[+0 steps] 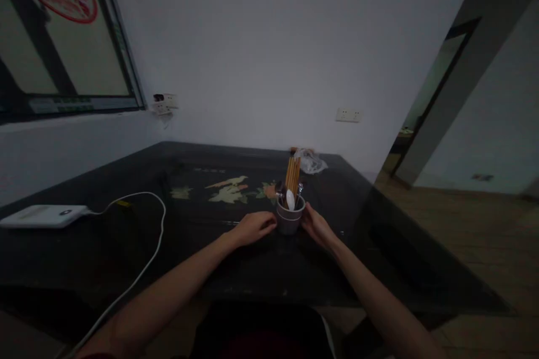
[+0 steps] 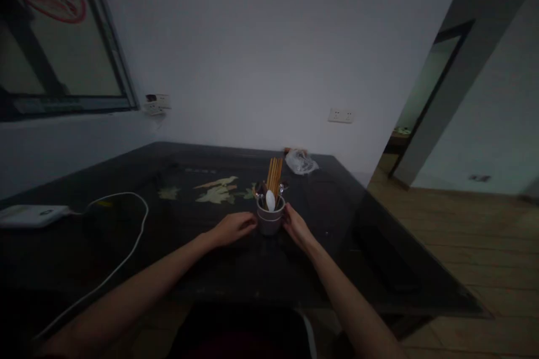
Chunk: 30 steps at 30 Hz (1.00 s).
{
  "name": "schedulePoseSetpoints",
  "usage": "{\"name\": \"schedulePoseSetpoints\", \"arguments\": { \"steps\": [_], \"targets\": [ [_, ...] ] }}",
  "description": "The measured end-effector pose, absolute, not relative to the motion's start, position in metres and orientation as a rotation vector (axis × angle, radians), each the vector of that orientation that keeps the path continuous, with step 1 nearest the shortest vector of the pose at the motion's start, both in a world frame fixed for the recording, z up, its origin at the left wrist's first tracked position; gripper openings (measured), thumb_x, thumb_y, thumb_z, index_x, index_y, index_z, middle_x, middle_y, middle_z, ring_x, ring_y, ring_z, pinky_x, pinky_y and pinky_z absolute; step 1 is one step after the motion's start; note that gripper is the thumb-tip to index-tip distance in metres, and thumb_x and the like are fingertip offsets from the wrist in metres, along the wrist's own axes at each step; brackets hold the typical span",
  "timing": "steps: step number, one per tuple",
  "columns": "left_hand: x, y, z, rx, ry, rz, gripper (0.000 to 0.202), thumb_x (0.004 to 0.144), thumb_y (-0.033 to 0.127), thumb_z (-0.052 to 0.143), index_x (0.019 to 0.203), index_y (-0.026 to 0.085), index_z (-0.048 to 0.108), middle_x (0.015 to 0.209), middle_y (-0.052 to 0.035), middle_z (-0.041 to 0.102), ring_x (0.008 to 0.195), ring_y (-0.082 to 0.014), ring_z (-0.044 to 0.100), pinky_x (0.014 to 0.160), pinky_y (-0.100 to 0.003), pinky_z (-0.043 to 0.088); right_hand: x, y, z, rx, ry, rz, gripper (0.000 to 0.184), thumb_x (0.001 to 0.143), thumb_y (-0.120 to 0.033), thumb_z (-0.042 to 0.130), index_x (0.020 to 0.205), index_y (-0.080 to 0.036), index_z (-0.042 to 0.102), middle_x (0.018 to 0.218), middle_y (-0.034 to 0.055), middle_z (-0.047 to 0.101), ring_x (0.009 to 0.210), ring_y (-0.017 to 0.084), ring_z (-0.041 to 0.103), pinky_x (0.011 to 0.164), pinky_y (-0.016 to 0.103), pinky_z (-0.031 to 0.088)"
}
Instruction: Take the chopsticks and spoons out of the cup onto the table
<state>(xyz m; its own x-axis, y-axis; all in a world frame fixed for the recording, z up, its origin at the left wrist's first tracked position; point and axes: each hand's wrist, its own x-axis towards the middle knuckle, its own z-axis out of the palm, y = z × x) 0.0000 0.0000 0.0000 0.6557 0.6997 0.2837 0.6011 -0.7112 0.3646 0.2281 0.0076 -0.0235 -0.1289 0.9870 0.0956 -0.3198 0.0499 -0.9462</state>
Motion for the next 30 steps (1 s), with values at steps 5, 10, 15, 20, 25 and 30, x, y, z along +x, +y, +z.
{"name": "schedulePoseSetpoints", "arguments": {
  "steps": [5,10,15,20,25,30],
  "targets": [
    [-0.001,0.000,0.000,2.618,1.050,0.659,0.020,0.090,0.035,0.044,0.088,0.018,0.055,0.083,-0.0015,0.060,0.074,-0.0136,0.055,0.065,-0.023,0.039,0.226,0.002,-0.020,-0.818,-1.185,1.431,0.049,0.073,-0.064,0.057,0.099,-0.023,0.064,0.109,0.0077,0.067,0.104,0.023,0.060,0.090,0.040,0.046],
    [-0.003,0.001,0.003,2.622,1.055,0.625,0.023,0.088,0.039,0.048,0.085,0.018,0.055,0.083,-0.0021,0.061,0.074,-0.0139,0.055,0.065,-0.023,0.039,0.225,-0.003,-0.013,-0.796,-1.286,1.461,0.059,0.076,-0.071,0.046,0.107,-0.024,0.062,0.114,0.0092,0.065,0.112,0.024,0.056,0.093,0.041,0.044],
    [-0.005,0.003,0.004,2.607,1.039,0.603,0.023,0.086,0.040,0.053,0.086,0.018,0.056,0.084,-0.0021,0.062,0.075,-0.0140,0.056,0.065,-0.022,0.039,0.225,-0.001,-0.020,-0.770,-1.303,1.458,0.058,0.075,-0.069,0.050,0.110,-0.023,0.060,0.119,0.0090,0.062,0.113,0.022,0.055,0.095,0.039,0.042],
    [-0.011,0.006,0.009,2.552,0.958,0.552,0.027,0.084,0.044,0.055,0.084,0.017,0.059,0.081,-0.0019,0.062,0.073,-0.0138,0.056,0.065,-0.022,0.039,0.224,-0.001,-0.025,-0.744,-1.347,1.430,0.054,0.073,-0.052,0.066,0.118,-0.025,0.055,0.117,0.0064,0.063,0.113,0.021,0.055,0.099,0.039,0.040],
    [-0.019,0.011,0.020,2.352,0.948,0.717,0.032,0.089,0.044,0.045,0.092,0.015,0.059,0.088,-0.0036,0.063,0.080,-0.0153,0.057,0.073,-0.026,0.043,0.219,-0.004,-0.020,-0.728,-1.439,1.369,0.070,0.056,-0.027,0.082,0.120,-0.025,0.053,0.124,0.0068,0.058,0.115,0.023,0.054,0.101,0.039,0.040],
    [-0.014,0.021,0.021,2.037,0.907,0.949,0.044,0.089,0.042,0.046,0.125,0.018,0.040,0.119,-0.0097,0.056,0.109,-0.0194,0.053,0.092,-0.033,0.042,0.214,-0.003,-0.025,-0.736,-1.456,1.332,0.083,0.053,-0.021,0.083,0.127,-0.024,0.046,0.131,0.0086,0.053,0.119,0.025,0.050,0.103,0.041,0.038]
  ]
}}
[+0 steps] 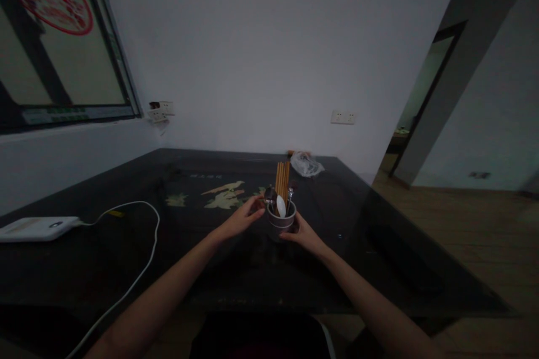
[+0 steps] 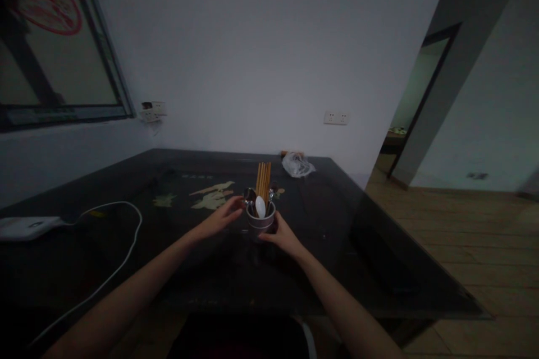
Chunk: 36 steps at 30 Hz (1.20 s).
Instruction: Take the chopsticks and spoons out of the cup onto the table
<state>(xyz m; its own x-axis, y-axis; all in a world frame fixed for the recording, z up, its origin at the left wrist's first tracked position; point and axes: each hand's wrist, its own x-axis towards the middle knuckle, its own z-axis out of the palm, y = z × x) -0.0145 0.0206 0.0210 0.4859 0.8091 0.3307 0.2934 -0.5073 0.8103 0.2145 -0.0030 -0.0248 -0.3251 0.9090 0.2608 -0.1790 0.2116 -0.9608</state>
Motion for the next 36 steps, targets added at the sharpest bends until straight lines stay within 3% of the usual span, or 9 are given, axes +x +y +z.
{"name": "schedulePoseSetpoints", "arguments": {
  "steps": [6,11,19,29,36],
  "targets": [
    [0.012,0.034,0.027,1.833,0.836,0.855,0.052,0.080,0.040,0.060,0.123,0.016,0.046,0.127,-0.0127,0.054,0.117,-0.0231,0.050,0.100,-0.037,0.037,0.214,0.002,-0.034,-0.724,-1.473,1.313,0.085,0.055,-0.023,0.083,0.130,-0.023,0.042,0.133,0.0094,0.051,0.122,0.026,0.048,0.104,0.043,0.037],
    [0.027,0.041,0.042,1.720,0.844,0.707,0.046,0.071,0.037,0.069,0.107,0.012,0.059,0.114,-0.0114,0.063,0.106,-0.0243,0.057,0.093,-0.036,0.041,0.213,0.007,-0.041,-0.687,-1.470,1.314,0.085,0.053,-0.022,0.084,0.128,-0.022,0.042,0.132,0.0107,0.051,0.122,0.026,0.048,0.105,0.044,0.036],
    [0.035,0.054,0.049,1.734,0.767,0.620,0.035,0.067,0.034,0.070,0.094,0.012,0.064,0.097,-0.0075,0.068,0.090,-0.0200,0.060,0.084,-0.031,0.043,0.213,0.007,-0.040,-0.681,-1.469,1.312,0.084,0.056,-0.023,0.082,0.128,-0.023,0.040,0.133,0.0103,0.050,0.122,0.026,0.048,0.105,0.044,0.037],
    [0.032,0.058,0.030,1.664,0.880,0.800,0.047,0.069,0.025,0.064,0.114,0.013,0.056,0.117,-0.0108,0.062,0.103,-0.0219,0.057,0.092,-0.034,0.042,0.213,0.001,-0.032,-0.736,-1.513,1.266,0.086,0.054,-0.025,0.083,0.129,-0.022,0.040,0.135,0.0109,0.048,0.123,0.027,0.046,0.106,0.045,0.035],
    [0.036,0.041,0.038,1.673,0.939,0.877,0.048,0.068,0.031,0.069,0.110,0.013,0.057,0.111,-0.0116,0.064,0.100,-0.0236,0.059,0.089,-0.035,0.044,0.214,0.002,-0.034,-0.723,-1.521,1.259,0.085,0.056,-0.025,0.082,0.130,-0.021,0.040,0.134,0.0112,0.049,0.123,0.027,0.047,0.106,0.046,0.035]
  ]
}}
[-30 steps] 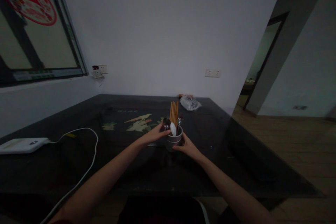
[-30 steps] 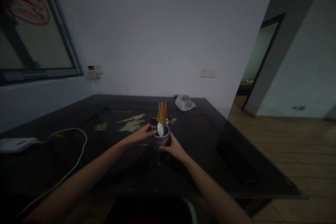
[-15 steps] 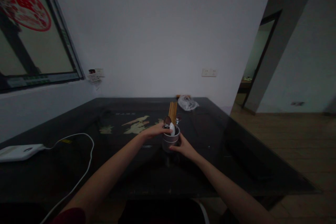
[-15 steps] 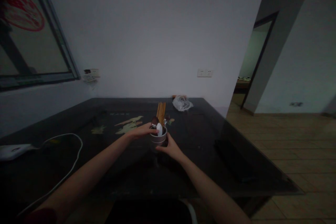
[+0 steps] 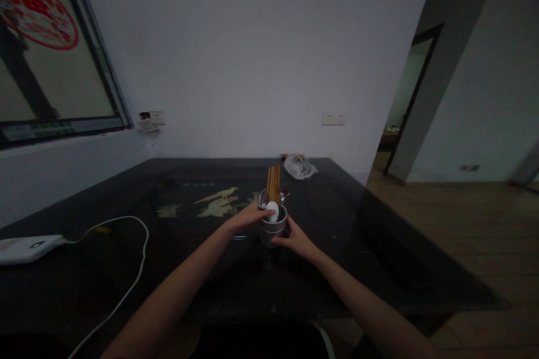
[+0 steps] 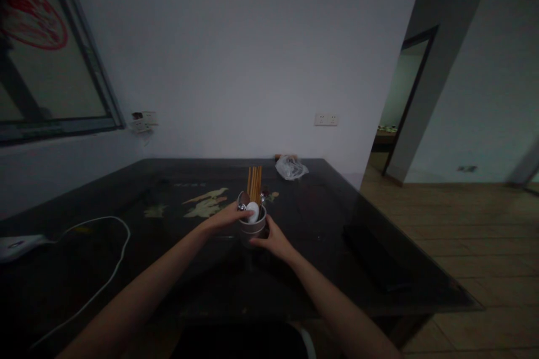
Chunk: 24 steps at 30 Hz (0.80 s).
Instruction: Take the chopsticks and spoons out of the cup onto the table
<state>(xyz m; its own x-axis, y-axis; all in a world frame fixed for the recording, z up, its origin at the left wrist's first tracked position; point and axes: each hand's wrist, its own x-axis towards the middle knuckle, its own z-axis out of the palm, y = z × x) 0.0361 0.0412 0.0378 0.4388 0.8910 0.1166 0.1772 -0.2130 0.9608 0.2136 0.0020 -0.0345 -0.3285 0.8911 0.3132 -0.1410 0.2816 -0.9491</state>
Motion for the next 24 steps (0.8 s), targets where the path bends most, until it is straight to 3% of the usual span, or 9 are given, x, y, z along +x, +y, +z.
{"name": "schedulePoseSetpoints", "arguments": {
  "steps": [7,17,24],
  "targets": [
    [0.036,0.041,0.031,1.727,0.970,0.948,0.041,0.070,0.041,0.067,0.098,0.011,0.061,0.099,-0.0110,0.067,0.093,-0.0246,0.061,0.085,-0.037,0.045,0.215,-0.001,-0.031,-0.773,-1.543,1.221,0.089,0.056,-0.026,0.082,0.133,-0.022,0.039,0.137,0.0116,0.046,0.124,0.028,0.046,0.106,0.046,0.034],
    [0.037,0.031,0.041,1.853,0.968,1.007,0.032,0.066,0.028,0.071,0.092,0.011,0.061,0.084,-0.0070,0.067,0.087,-0.0218,0.061,0.081,-0.033,0.046,0.215,0.001,-0.032,-0.763,-1.561,1.234,0.091,0.054,-0.024,0.083,0.133,-0.022,0.038,0.136,0.0119,0.047,0.123,0.027,0.048,0.107,0.045,0.034],
    [0.037,0.023,0.044,1.983,1.052,1.025,0.026,0.075,0.031,0.062,0.094,0.013,0.060,0.083,-0.0051,0.066,0.087,-0.0217,0.060,0.080,-0.033,0.046,0.216,0.001,-0.033,-0.751,-1.584,1.222,0.089,0.056,-0.025,0.082,0.133,-0.023,0.038,0.135,0.0101,0.048,0.123,0.027,0.047,0.108,0.046,0.033]
  ]
}}
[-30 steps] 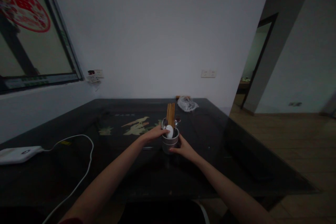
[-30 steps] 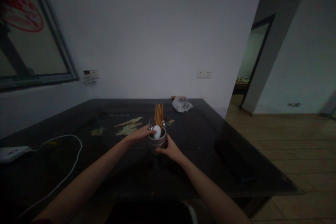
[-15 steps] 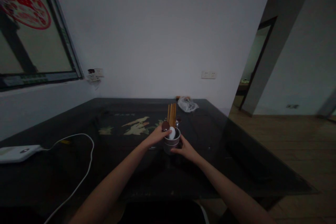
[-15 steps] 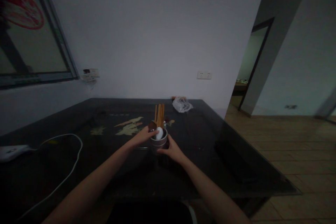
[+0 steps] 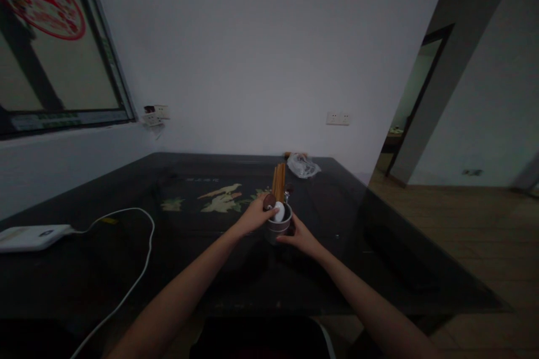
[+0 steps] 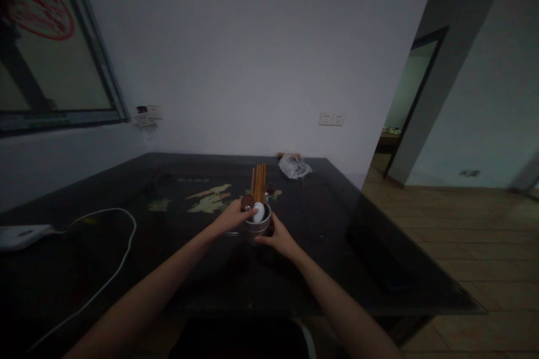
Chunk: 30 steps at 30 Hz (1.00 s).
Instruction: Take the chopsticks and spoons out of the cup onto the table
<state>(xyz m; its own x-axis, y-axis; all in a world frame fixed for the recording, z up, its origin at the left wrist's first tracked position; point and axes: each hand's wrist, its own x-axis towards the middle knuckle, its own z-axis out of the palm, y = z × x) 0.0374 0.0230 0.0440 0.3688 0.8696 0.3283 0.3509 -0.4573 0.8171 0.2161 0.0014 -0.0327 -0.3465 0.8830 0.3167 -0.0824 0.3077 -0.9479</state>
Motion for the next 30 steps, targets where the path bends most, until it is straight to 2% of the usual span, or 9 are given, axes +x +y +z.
{"name": "schedulePoseSetpoints", "arguments": {
  "steps": [4,9,12,18,24,30],
  "targets": [
    [0.037,0.023,0.042,2.088,1.119,1.095,0.026,0.079,0.032,0.058,0.098,0.014,0.059,0.093,-0.0077,0.065,0.087,-0.0212,0.059,0.080,-0.032,0.045,0.216,0.004,-0.036,-0.769,-1.577,1.195,0.090,0.055,-0.026,0.082,0.134,-0.023,0.038,0.135,0.0103,0.047,0.124,0.027,0.047,0.107,0.046,0.034],
    [0.037,0.020,0.043,2.209,1.198,1.104,0.022,0.081,0.034,0.056,0.092,0.015,0.058,0.088,-0.0068,0.063,0.082,-0.0201,0.058,0.076,-0.031,0.044,0.216,0.006,-0.038,-0.769,-1.604,1.197,0.090,0.057,-0.025,0.082,0.134,-0.022,0.036,0.134,0.0108,0.048,0.123,0.027,0.047,0.106,0.045,0.035],
    [0.038,0.021,0.042,2.211,1.182,1.108,0.022,0.078,0.033,0.059,0.090,0.015,0.058,0.088,-0.0058,0.062,0.082,-0.0193,0.057,0.076,-0.030,0.044,0.217,0.005,-0.037,-0.778,-1.615,1.170,0.090,0.058,-0.025,0.082,0.135,-0.021,0.036,0.136,0.0113,0.047,0.124,0.027,0.046,0.106,0.045,0.035],
    [0.039,0.025,0.044,2.053,1.202,1.095,0.037,0.069,0.034,0.068,0.098,0.012,0.057,0.096,-0.0085,0.063,0.090,-0.0221,0.059,0.081,-0.034,0.046,0.217,0.002,-0.036,-0.769,-1.630,1.167,0.090,0.060,-0.028,0.081,0.136,-0.021,0.034,0.136,0.0108,0.046,0.124,0.026,0.047,0.107,0.043,0.035],
    [0.046,0.021,0.046,1.945,1.124,1.036,0.035,0.064,0.025,0.071,0.095,0.012,0.060,0.093,-0.0074,0.065,0.085,-0.0200,0.060,0.079,-0.032,0.047,0.218,0.001,-0.037,-0.805,-1.688,1.098,0.086,0.064,-0.030,0.078,0.136,-0.021,0.033,0.135,0.0111,0.047,0.123,0.026,0.047,0.106,0.043,0.035],
    [0.050,0.025,0.039,1.874,1.003,0.994,0.038,0.063,0.026,0.073,0.098,0.015,0.063,0.097,-0.0060,0.066,0.094,-0.0209,0.059,0.085,-0.032,0.045,0.218,-0.003,-0.031,-0.784,-1.705,1.071,0.083,0.065,-0.032,0.078,0.135,-0.021,0.035,0.137,0.0102,0.046,0.126,0.026,0.043,0.108,0.044,0.031]
  ]
}}
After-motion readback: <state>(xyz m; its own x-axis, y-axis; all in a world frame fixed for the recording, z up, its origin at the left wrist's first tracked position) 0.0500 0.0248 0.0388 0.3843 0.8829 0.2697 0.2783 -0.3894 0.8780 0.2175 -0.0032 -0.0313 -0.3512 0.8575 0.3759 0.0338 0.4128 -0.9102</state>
